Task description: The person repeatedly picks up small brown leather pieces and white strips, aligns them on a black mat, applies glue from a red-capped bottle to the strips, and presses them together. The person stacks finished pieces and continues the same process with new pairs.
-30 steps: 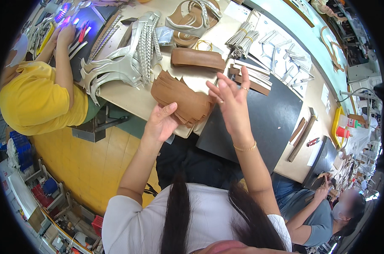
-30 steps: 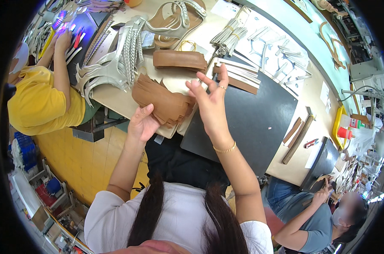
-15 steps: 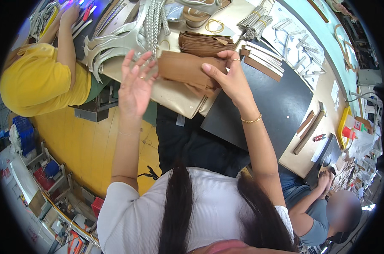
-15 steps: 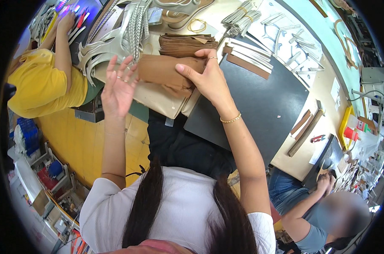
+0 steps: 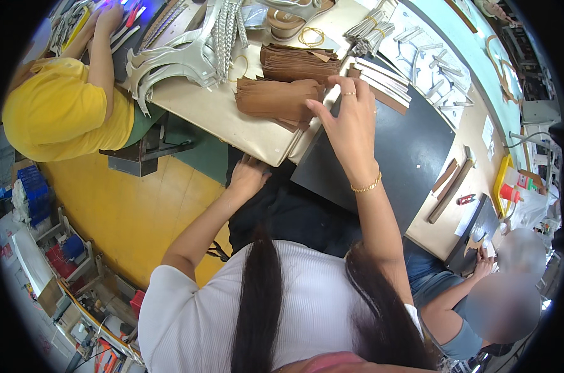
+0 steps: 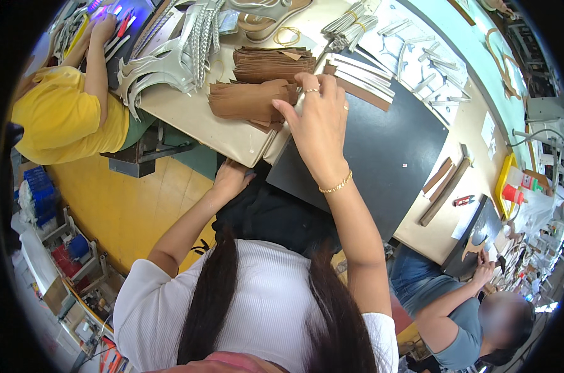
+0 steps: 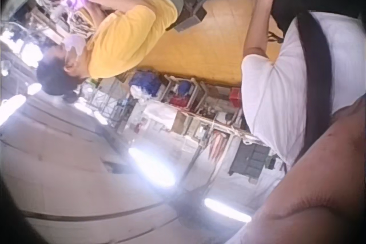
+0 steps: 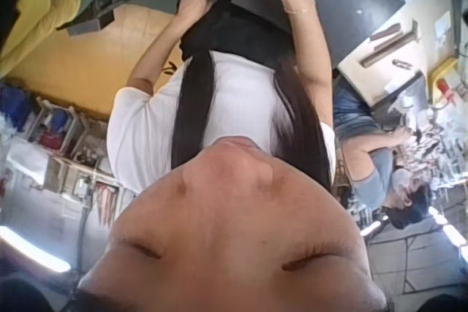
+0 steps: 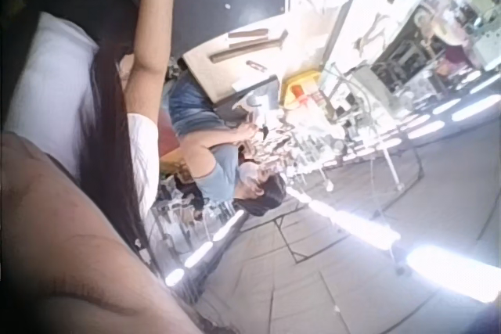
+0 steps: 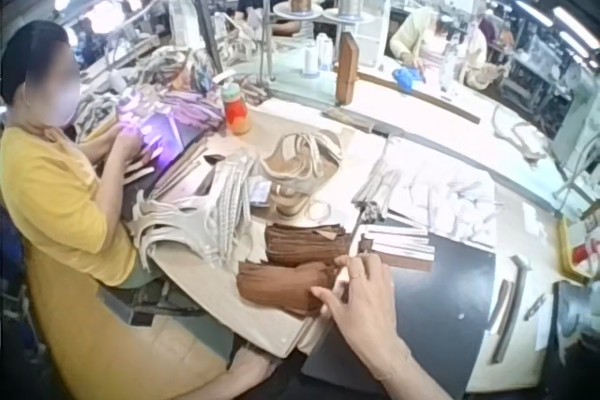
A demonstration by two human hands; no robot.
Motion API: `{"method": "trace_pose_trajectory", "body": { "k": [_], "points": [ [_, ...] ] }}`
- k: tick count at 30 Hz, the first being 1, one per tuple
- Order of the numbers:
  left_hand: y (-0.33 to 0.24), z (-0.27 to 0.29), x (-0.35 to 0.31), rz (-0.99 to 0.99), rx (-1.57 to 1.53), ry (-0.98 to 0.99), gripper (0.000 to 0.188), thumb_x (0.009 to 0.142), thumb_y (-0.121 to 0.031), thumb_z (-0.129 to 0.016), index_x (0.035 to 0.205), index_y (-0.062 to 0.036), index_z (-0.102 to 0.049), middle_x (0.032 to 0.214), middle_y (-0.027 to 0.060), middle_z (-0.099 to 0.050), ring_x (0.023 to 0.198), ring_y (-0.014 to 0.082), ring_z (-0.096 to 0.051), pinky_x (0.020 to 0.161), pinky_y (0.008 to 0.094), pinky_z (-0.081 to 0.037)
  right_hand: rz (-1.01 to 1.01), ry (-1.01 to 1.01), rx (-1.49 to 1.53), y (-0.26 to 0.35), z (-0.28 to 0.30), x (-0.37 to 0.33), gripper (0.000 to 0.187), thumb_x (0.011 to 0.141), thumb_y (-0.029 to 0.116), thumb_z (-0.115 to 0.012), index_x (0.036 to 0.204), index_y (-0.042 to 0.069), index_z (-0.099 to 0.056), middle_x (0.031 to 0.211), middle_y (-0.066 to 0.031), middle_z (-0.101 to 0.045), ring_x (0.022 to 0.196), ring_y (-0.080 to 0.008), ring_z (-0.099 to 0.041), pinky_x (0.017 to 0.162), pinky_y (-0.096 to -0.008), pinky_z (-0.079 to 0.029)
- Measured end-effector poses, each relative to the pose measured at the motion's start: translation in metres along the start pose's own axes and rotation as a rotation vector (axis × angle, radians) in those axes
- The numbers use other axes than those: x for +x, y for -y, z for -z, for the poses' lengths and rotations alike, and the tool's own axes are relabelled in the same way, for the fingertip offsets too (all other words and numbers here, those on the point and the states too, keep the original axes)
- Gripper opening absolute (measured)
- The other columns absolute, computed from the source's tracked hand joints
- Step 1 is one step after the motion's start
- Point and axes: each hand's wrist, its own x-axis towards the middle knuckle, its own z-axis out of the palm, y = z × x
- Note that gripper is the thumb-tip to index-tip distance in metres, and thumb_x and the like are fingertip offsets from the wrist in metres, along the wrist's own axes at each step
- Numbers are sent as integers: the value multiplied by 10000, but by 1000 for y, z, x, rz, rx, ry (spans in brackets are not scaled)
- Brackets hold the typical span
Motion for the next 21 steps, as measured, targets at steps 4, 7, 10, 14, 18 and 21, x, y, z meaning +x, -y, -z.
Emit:
{"method": "trace_pose_trajectory", "body": {
  "k": [4,7,10,14,18,21],
  "points": [
    [35,-29,1,62,-114,-21,282,785,-111,-699,1045,-3,-696,992,217,-684,945,441,-641,826,461,-549,15,9,44,-3,11,-9,355,828,188,-802,1113,38,-652,1122,-147,-598,1063,-359,-578,897,-428,-472],
    [69,-30,6,387,-429,-85,300,761,-91,-717,1046,-1,-701,1044,214,-690,990,430,-640,845,442,-552,-13,30,104,-6,21,-19,302,840,154,-784,1092,37,-665,1111,-145,-609,1049,-346,-599,880,-415,-485],
    [94,-44,47,425,-846,-555,386,824,-165,-736,1168,-5,-669,1203,206,-675,1128,382,-627,919,412,-532,-105,53,191,-8,31,-30,243,857,114,-754,1071,33,-673,1117,-142,-615,1027,-335,-619,870,-397,-499],
    [125,-68,95,612,-573,-362,390,831,-172,-732,1178,-6,-666,1209,205,-673,1136,379,-623,927,415,-527,-110,28,152,-14,40,-47,179,878,90,-723,1042,34,-681,1113,-139,-619,1017,-319,-634,887,-377,-508],
    [143,-95,91,642,-405,-146,393,838,-178,-727,1187,-8,-663,1215,204,-671,1145,376,-620,936,417,-522,-199,-3,154,-21,42,-66,163,855,40,-735,1010,38,-684,1096,-137,-611,1022,-310,-617,873,-375,-511],
    [153,-107,58,627,-345,-25,396,844,-183,-724,1193,-9,-660,1220,204,-669,1151,374,-618,942,419,-518,-207,-31,98,-26,40,-73,208,830,28,-747,1026,54,-681,1097,-121,-619,1007,-302,-612,880,-390,-489]
  ]
}}
